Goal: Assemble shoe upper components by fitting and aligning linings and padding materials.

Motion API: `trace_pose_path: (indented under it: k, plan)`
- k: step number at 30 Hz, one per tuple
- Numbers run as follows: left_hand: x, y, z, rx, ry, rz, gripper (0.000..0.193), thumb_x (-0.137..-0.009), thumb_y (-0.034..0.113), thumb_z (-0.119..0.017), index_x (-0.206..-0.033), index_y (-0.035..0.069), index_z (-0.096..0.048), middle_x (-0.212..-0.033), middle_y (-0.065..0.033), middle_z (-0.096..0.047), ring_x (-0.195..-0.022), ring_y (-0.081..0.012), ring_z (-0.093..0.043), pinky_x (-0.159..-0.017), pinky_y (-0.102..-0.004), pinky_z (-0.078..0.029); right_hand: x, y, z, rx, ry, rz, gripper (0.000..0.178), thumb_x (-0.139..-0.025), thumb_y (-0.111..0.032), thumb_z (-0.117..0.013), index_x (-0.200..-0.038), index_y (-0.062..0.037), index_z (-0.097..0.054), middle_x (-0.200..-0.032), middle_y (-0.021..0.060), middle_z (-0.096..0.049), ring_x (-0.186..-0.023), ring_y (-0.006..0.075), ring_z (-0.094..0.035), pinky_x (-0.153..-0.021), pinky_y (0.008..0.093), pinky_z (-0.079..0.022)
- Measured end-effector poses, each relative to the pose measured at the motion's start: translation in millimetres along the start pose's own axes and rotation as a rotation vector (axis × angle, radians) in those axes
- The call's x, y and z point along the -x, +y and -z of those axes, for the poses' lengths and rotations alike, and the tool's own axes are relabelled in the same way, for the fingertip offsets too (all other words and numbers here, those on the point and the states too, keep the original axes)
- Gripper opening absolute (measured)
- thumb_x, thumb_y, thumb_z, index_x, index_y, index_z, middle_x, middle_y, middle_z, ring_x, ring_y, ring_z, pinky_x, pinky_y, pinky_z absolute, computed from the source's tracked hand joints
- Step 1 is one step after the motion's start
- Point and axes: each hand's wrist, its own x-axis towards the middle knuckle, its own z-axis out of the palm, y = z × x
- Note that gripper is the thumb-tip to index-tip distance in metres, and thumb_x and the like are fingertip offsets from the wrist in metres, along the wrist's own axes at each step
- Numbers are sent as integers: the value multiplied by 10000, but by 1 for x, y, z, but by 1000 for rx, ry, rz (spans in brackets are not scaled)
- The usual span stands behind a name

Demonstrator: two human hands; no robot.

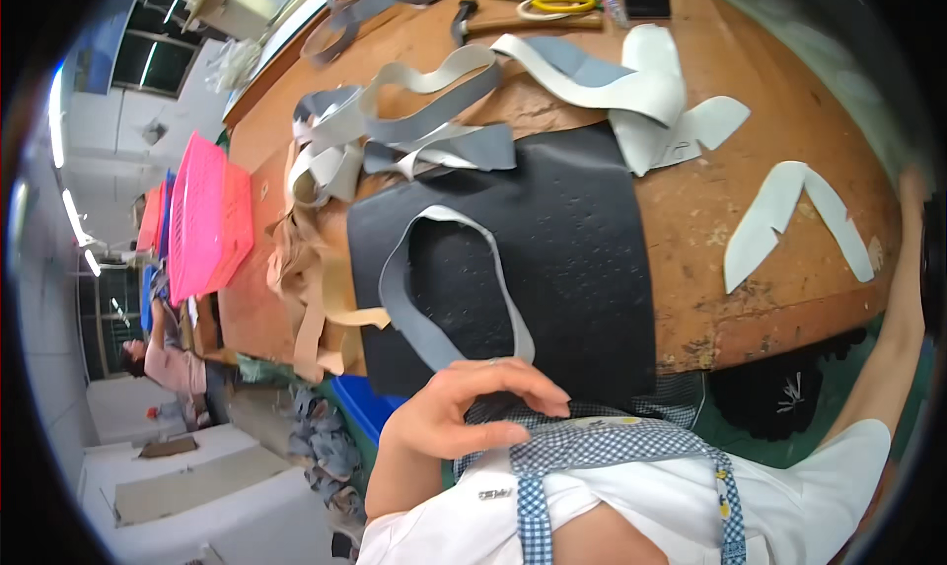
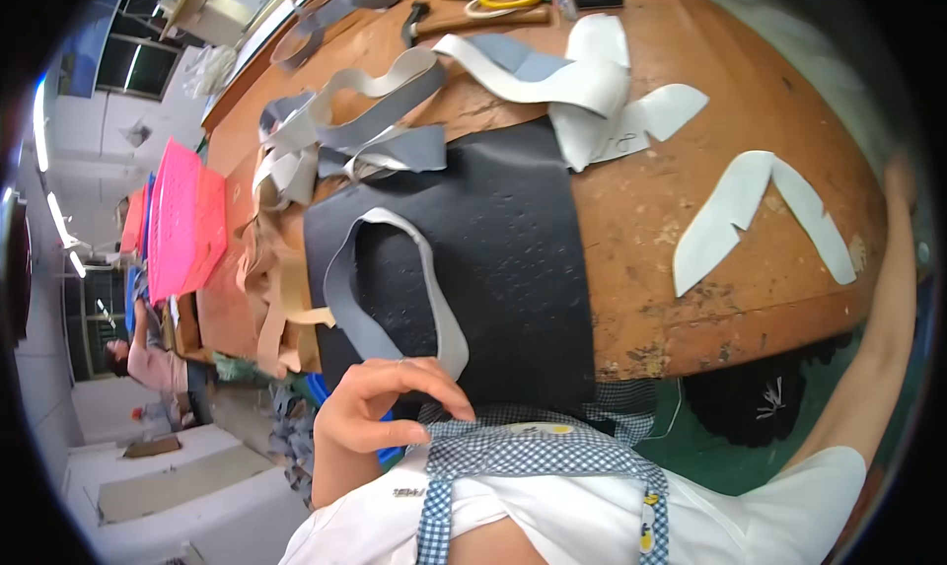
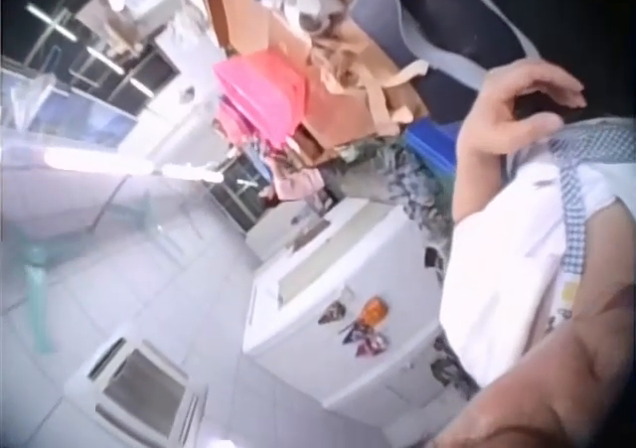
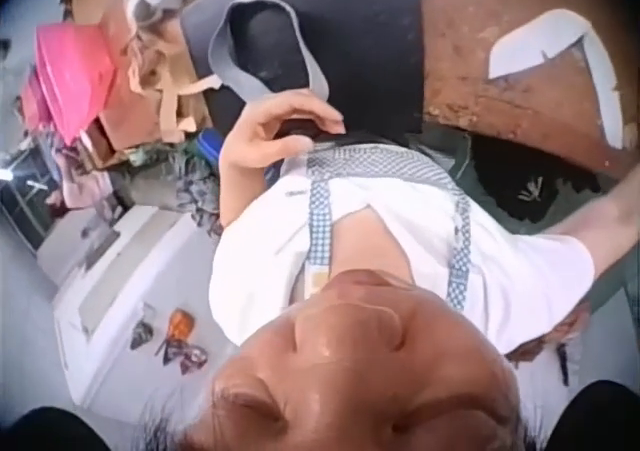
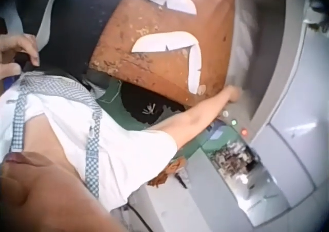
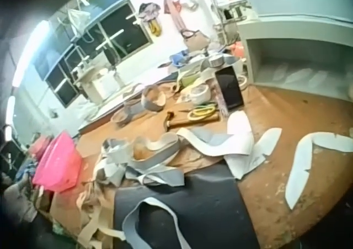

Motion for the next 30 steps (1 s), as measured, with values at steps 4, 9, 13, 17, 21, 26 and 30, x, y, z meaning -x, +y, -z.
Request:
trace_pose_path:
  k: [4,9,13,17,21,26,30]
  plan:
    - [-19,0,-20,-119,17,82,322,-835,85,-722,-1067,-125,-644,-1000,-263,-689,-944,-334,-666,-855,-397,-508,57,-84,19,-172,-88,-104,416,-928,-389,-551,-1186,-82,-663,-1260,197,-630,-1172,367,-605,-958,476,-502]
    - [23,2,-25,80,140,212,397,-833,49,-681,-1185,-105,-580,-1150,-204,-609,-1080,-283,-619,-967,-378,-466,109,-111,112,-149,9,-143,273,-961,-178,-473,-1084,-61,-688,-1192,170,-658,-1113,348,-640,-891,456,-536]
    - [21,0,-23,120,105,186,398,-829,28,-675,-1192,-102,-576,-1153,-199,-610,-1088,-285,-622,-973,-375,-468,119,-88,150,-214,-92,-206,213,-886,-18,-573,-1065,-19,-688,-1153,186,-666,-1082,345,-655,-849,412,-567]
    - [15,0,-19,112,104,173,404,-829,21,-678,-1200,-98,-574,-1154,-196,-612,-1083,-286,-623,-970,-371,-471,111,-95,143,-189,-45,-201,207,-878,-30,-584,-1051,-13,-696,-1144,193,-668,-1078,339,-659,-843,410,-568]
    - [12,0,-19,115,139,181,405,-828,18,-680,-1201,-97,-574,-1149,-194,-616,-1082,-282,-623,-968,-365,-471,104,-104,133,-141,-58,-112,206,-856,-57,-615,-1037,-15,-702,-1138,201,-668,-1066,338,-665,-842,415,-569]
    - [11,1,-22,120,175,195,404,-830,22,-684,-1200,-96,-575,-1140,-191,-625,-1077,-272,-625,-967,-357,-469,102,-98,127,-182,-14,-103,206,-850,-57,-612,-1038,-33,-694,-1129,203,-668,-1047,343,-668,-833,419,-570]
    - [8,0,-26,120,196,217,406,-833,45,-700,-1195,-91,-578,-1131,-183,-641,-1066,-248,-627,-964,-338,-464,99,-88,134,-171,-14,-101,220,-852,-69,-594,-1058,-34,-661,-1115,208,-669,-1048,357,-661,-853,452,-556]
